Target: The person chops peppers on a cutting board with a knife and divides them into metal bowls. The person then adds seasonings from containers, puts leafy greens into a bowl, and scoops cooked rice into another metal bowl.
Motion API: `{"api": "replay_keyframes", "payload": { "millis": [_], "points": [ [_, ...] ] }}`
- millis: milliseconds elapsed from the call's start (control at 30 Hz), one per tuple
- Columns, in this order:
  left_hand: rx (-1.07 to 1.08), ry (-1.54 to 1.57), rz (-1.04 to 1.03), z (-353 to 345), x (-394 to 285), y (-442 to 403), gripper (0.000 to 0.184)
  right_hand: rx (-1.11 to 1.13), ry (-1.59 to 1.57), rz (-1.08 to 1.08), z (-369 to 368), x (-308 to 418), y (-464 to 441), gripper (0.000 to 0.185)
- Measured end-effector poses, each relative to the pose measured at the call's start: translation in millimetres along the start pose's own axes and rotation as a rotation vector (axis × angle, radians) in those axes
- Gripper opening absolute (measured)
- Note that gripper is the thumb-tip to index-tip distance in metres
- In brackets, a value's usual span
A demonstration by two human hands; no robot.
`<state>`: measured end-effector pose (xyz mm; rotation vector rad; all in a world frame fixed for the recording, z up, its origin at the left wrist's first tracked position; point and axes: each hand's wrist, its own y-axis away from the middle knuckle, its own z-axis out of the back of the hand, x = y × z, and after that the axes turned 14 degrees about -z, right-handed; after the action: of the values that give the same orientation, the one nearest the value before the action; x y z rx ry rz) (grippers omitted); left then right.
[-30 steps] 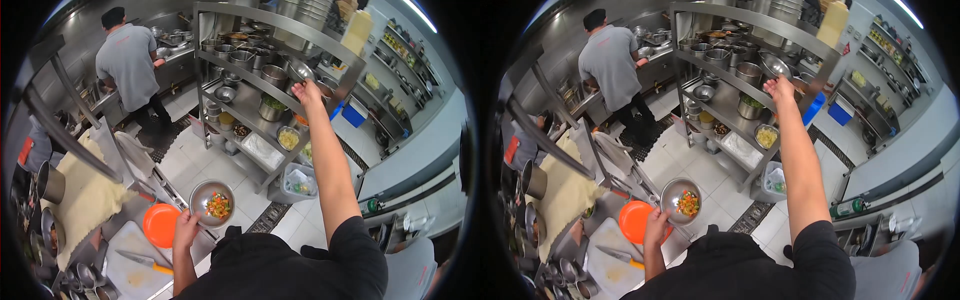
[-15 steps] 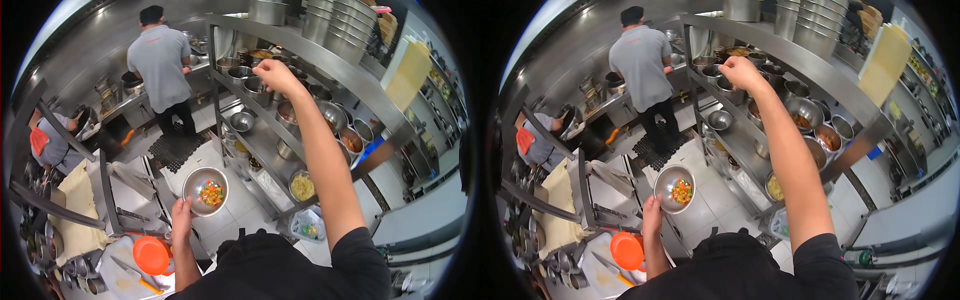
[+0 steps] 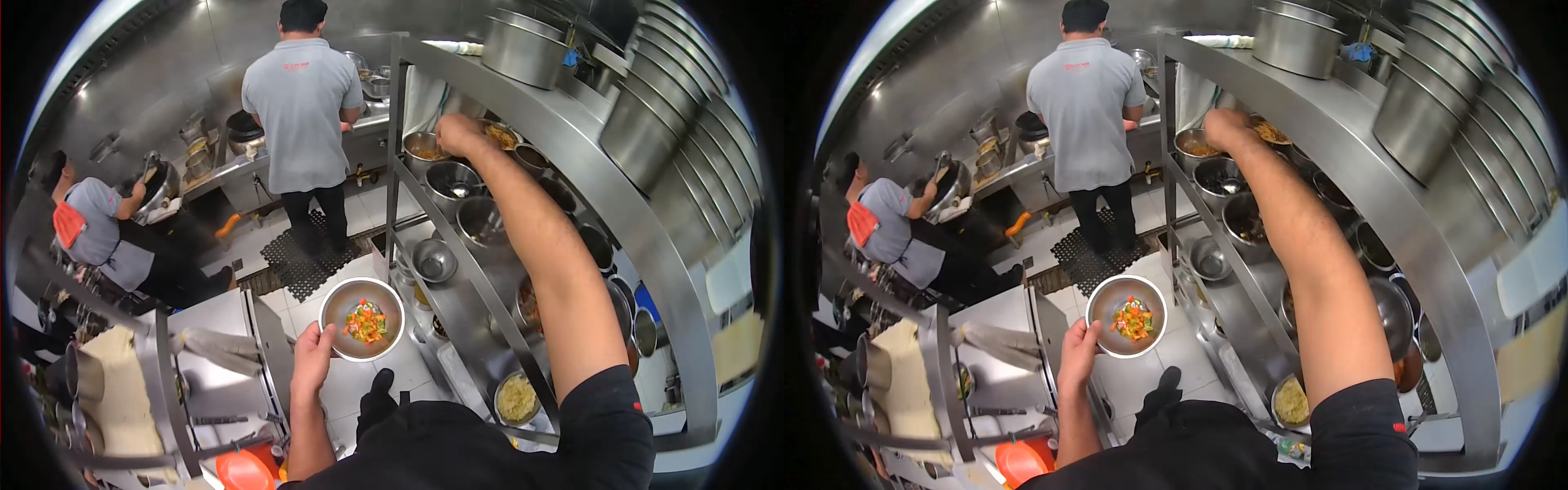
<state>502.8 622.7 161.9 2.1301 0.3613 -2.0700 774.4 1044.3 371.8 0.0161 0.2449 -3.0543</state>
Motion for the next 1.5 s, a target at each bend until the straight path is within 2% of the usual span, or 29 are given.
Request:
{"api": "replay_keyframes", "payload": {
  "millis": [67, 200, 333, 433, 633, 733, 833, 1133, 1333, 1400, 1433, 1500],
  "points": [
    [0.013, -0.012, 0.023, 2.3, 3.4, -39.9, 0.024, 0.140, 0.115, 0.057, 3.9, 19.5, -12.1, 0.031],
    [0.066, -0.047, 0.020, 1.5, 1.5, -122.0, 0.024, 0.203, 0.397, 0.204, -27.2, 34.9, -46.3, 0.028],
    [0.122, -0.067, -0.033, -6.7, -3.5, -187.3, 0.023, 0.294, 0.467, 0.198, -25.0, 43.3, -46.6, 0.025],
    [0.122, -0.096, -0.082, -22.0, -23.7, -224.3, 0.023, 0.185, 0.405, 0.164, -31.4, 38.1, -55.5, 0.020],
    [0.102, -0.148, -0.157, -53.9, -57.3, -274.3, 0.027, -0.161, 0.554, 0.398, -22.3, 28.1, -44.8, 0.012],
    [0.107, -0.204, -0.175, -64.7, -61.0, -295.2, 0.030, -0.136, 0.569, 0.356, -36.0, 21.4, -42.8, 0.012],
    [0.105, -0.239, -0.199, -78.4, -67.5, -310.2, 0.036, -0.033, 0.512, 0.304, -42.1, 14.1, -40.7, 0.014],
    [0.149, -0.297, -0.176, -91.0, -75.8, -323.3, 0.034, 0.363, -0.105, 0.277, -44.7, -1.1, -37.8, 0.020],
    [0.211, -0.208, -0.141, -87.0, -76.6, -322.1, 0.033, 0.419, -0.295, 0.211, -41.2, -14.9, -47.1, 0.021],
    [0.229, -0.281, -0.147, -87.5, -85.1, -321.8, 0.034, 0.405, -0.297, 0.208, -38.3, -20.7, -49.0, 0.021],
    [0.236, -0.316, -0.148, -88.1, -89.6, -321.2, 0.035, 0.336, -0.283, 0.297, -41.4, -26.4, -54.1, 0.023],
    [0.238, -0.355, -0.136, -93.2, -99.5, -320.4, 0.036, 0.354, -0.362, 0.234, -37.4, -39.3, -53.2, 0.024]
  ]
}}
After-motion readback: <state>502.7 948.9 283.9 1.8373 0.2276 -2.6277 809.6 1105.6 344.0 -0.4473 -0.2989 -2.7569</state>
